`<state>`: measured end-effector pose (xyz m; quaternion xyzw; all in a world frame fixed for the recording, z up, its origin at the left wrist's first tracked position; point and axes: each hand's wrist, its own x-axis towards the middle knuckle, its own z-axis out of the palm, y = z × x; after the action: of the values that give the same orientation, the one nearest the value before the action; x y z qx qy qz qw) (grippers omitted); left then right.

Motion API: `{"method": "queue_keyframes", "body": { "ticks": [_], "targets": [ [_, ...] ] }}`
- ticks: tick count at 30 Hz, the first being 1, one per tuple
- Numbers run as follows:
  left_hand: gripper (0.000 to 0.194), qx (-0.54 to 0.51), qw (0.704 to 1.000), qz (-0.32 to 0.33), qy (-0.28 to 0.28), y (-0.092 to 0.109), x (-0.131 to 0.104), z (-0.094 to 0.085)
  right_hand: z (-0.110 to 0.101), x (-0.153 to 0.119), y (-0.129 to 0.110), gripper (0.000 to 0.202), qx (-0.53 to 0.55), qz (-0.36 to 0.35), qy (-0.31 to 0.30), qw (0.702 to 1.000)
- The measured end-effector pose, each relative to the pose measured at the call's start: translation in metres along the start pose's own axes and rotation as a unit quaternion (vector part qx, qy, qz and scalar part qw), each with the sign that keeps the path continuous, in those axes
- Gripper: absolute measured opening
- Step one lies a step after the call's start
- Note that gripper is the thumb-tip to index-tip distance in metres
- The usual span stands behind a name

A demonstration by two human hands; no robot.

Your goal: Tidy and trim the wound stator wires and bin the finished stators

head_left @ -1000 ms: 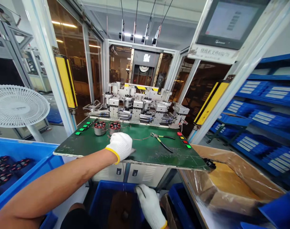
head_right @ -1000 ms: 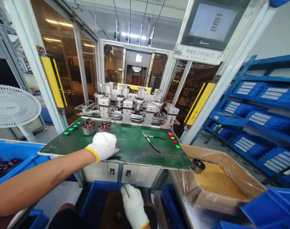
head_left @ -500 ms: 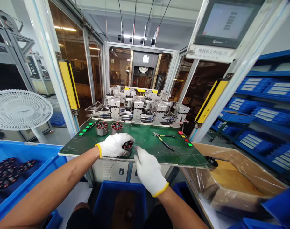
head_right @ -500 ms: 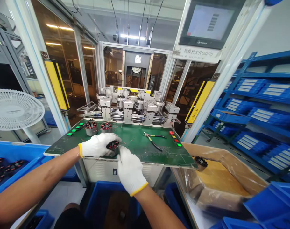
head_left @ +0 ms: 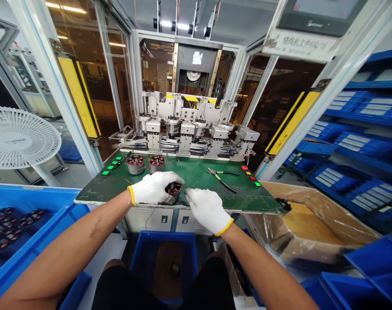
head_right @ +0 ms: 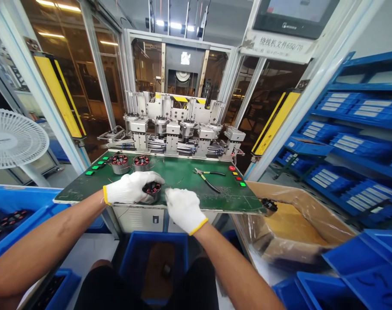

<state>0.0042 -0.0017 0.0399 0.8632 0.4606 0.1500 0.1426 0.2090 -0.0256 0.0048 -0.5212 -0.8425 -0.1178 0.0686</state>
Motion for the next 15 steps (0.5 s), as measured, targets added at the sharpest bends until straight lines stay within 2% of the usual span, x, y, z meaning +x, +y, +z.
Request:
{"method": "queue_keyframes", "body": {
  "ticks": [4,7,10,12,15],
  "targets": [
    [0.056,-0.007,1.0,-0.023,-0.008,0.0,-0.002,-0.006,-0.03,-0.008,0.024,0.024,-0.074,-0.032,-0.048,0.996],
    [0.058,-0.027,0.998,-0.056,-0.021,-0.001,0.002,-0.007,-0.06,-0.01,0.03,0.023,-0.115,-0.059,-0.031,0.991],
    [0.054,-0.037,0.993,-0.108,-0.026,-0.001,0.012,0.0,-0.083,-0.001,0.014,0.019,-0.138,-0.105,0.045,0.984],
    [0.049,-0.013,0.991,-0.133,0.017,0.0,0.019,0.011,-0.09,0.014,-0.004,0.019,-0.139,-0.138,0.08,0.977],
    [0.042,0.021,0.988,-0.122,0.096,0.001,0.023,0.027,-0.09,0.047,-0.028,0.018,-0.112,-0.175,0.08,0.975]
  ]
}}
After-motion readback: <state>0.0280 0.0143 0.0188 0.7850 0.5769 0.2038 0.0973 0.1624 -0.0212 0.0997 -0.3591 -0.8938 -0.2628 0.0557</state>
